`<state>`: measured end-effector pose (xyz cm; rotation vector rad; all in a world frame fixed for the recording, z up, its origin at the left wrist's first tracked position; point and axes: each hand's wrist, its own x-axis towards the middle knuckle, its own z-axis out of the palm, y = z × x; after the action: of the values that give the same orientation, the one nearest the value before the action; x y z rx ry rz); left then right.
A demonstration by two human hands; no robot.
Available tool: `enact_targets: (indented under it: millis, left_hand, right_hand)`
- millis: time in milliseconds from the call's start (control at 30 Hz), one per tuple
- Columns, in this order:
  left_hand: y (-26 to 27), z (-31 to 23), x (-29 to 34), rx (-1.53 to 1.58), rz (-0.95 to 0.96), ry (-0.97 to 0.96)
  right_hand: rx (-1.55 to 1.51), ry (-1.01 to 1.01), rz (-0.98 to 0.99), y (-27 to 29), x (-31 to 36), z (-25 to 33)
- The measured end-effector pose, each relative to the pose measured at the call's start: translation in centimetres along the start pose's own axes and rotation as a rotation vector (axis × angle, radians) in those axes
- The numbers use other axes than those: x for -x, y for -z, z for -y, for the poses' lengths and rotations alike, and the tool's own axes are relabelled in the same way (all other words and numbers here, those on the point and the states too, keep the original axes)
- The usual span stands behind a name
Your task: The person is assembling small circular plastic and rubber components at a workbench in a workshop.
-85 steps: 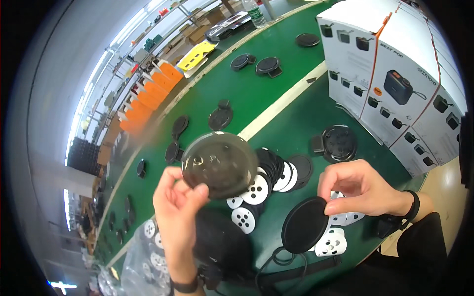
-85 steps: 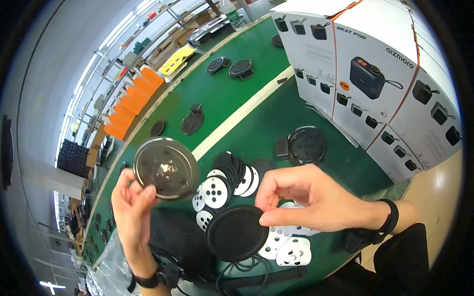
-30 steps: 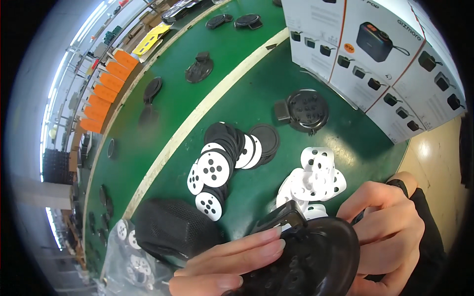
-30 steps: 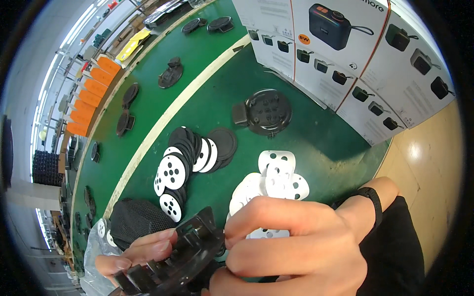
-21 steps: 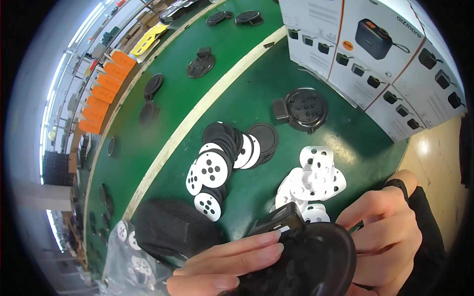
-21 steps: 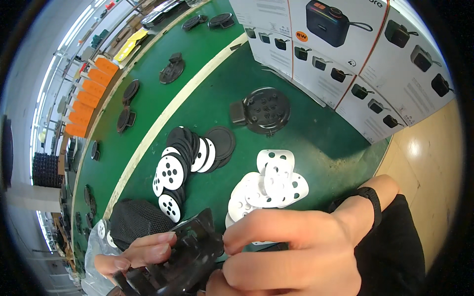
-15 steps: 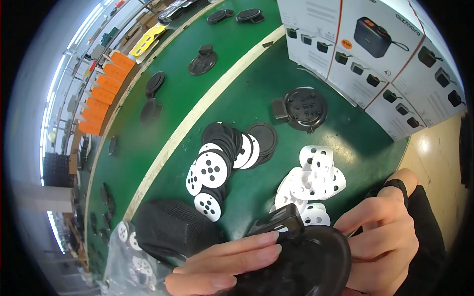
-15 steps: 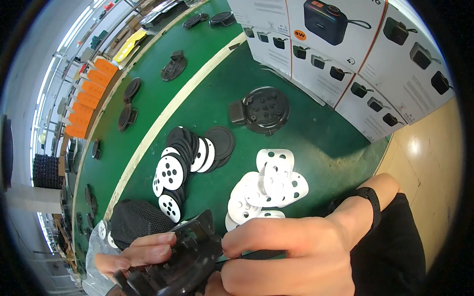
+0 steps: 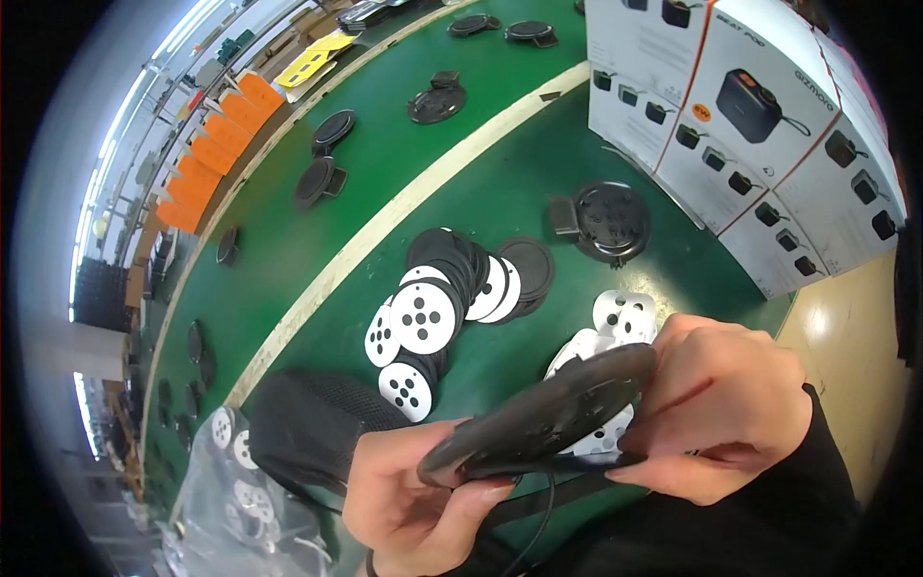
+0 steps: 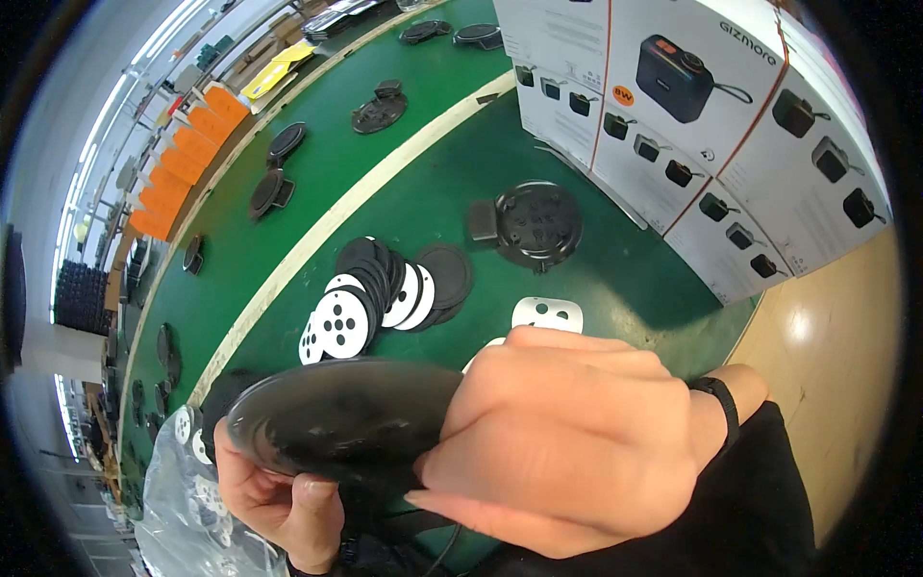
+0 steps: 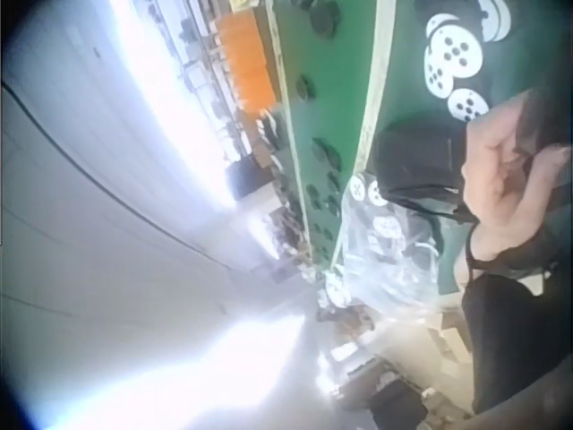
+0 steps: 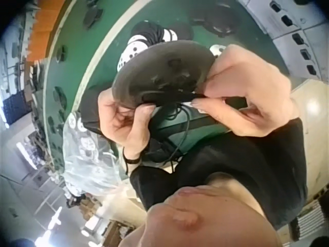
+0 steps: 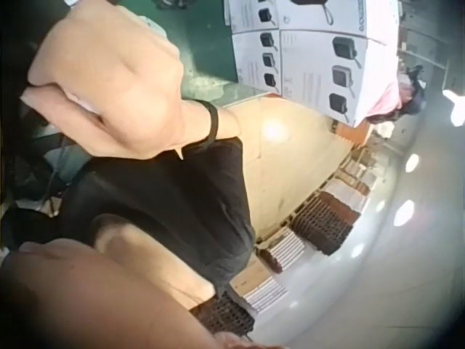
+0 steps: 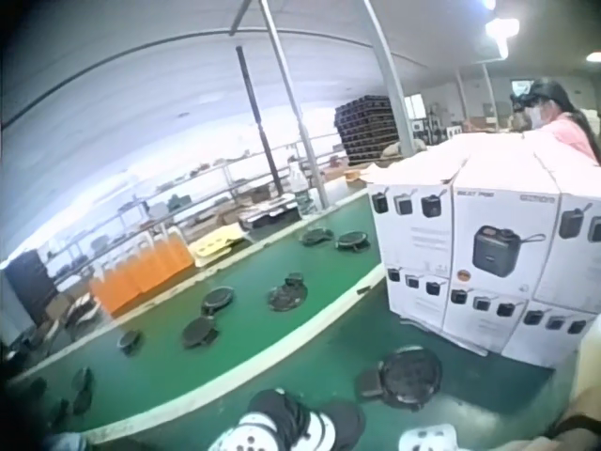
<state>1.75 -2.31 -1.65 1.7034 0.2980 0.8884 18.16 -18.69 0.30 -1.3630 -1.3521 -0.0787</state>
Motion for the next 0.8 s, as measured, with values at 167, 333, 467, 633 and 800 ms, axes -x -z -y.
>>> enact_targets:
  millis: [167,333,467,633,800]
  left_hand:
    - [-0.49,-0.36,-0.8,0.154,0.138,0.091]
    - [-0.53,-0.5,-0.53,0.187,0.159,0.112]
    - [-0.71,-0.39,-0.56,0.207,0.138,0.077]
    - [-0.89,-0.67,-0.74,0.187,0.148,0.074]
    - [-1.11,-1.04,-0.53,0.062,0.054,0.115]
  right_hand:
    - [-0.09,0.018,0.0,-0.19,-0.17,-0.56]
    - [-0.098,-0.022,-0.01,-0.34,-0.39,-0.21]
    - [-0.076,-0.077,-0.002,-0.29,-0.34,0.14]
    - [-0.062,-0.073,-0.002,-0.32,-0.32,0.21]
    - [-0.068,-0.08,0.027,-0.11,-0.46,0.15]
